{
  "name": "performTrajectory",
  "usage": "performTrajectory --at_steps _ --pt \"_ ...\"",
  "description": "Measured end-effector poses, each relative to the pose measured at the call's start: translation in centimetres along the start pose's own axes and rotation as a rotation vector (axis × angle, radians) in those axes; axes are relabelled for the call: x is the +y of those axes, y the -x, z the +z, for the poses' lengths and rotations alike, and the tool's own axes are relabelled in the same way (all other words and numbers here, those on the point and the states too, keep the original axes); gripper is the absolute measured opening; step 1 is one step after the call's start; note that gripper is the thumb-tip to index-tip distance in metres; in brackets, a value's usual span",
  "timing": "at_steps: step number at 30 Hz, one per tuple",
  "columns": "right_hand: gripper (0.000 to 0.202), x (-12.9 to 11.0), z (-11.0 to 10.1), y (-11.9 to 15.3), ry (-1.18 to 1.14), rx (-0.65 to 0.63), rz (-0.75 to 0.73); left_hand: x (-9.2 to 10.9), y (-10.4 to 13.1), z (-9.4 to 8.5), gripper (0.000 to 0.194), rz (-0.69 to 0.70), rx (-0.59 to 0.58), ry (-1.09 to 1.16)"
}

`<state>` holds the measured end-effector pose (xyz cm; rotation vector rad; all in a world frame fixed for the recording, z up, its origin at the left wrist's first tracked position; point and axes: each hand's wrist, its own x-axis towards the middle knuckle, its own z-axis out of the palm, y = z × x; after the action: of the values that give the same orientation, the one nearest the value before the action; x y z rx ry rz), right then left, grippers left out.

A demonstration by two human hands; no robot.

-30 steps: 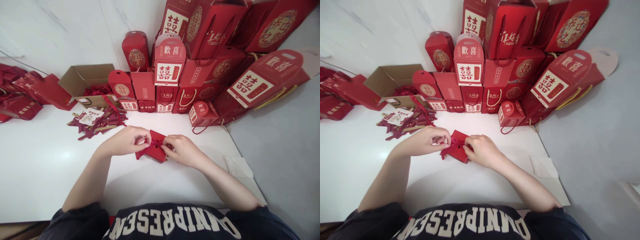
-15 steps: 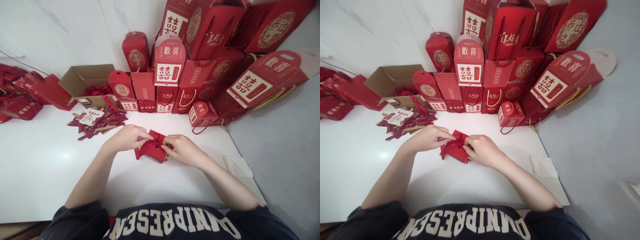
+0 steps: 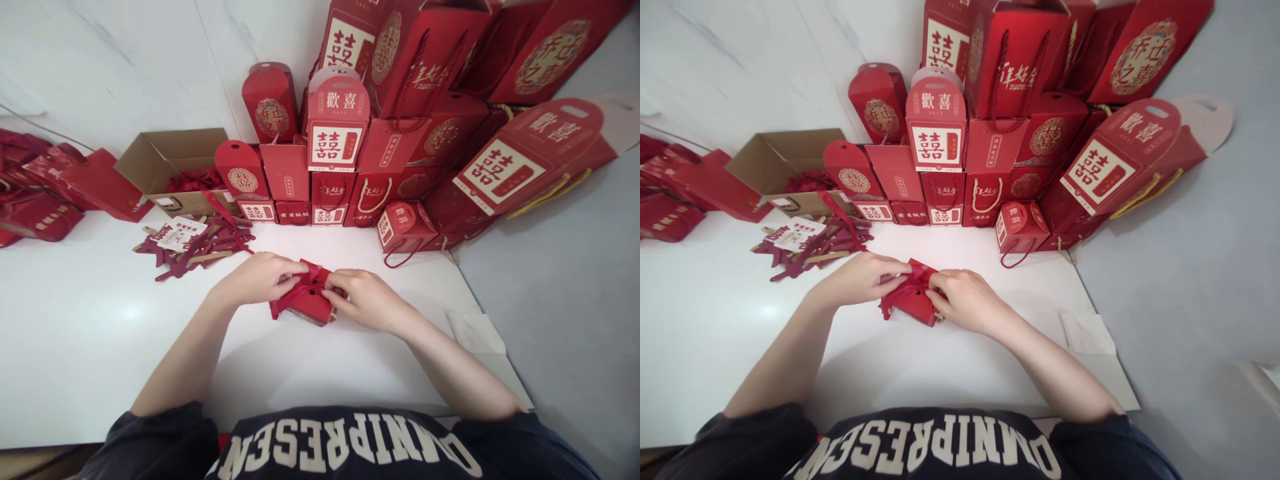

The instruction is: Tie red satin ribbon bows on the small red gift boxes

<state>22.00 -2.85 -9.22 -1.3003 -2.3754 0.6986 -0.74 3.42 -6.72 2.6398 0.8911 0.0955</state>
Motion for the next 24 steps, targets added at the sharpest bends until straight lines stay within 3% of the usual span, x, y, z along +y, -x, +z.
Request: performTrajectory --at_steps 7,18,24 --pt "0.015 0.1 -0.2 0.0 0.012 0.005 0.013 0.2 0.4 -0.4 0.017 -0.031 0.082 -0.075" --pt "0.017 0.3 -0.4 -0.1 0.018 0.001 0.023 -0.1 -0.3 0.0 0.030 -0.104 -0.050 0.539" --pt "0.019 0.4 -0.4 -0.2 0.026 -0.019 0.001 -0.9 -0.5 0.5 0.036 -0.145 -0.054 0.514"
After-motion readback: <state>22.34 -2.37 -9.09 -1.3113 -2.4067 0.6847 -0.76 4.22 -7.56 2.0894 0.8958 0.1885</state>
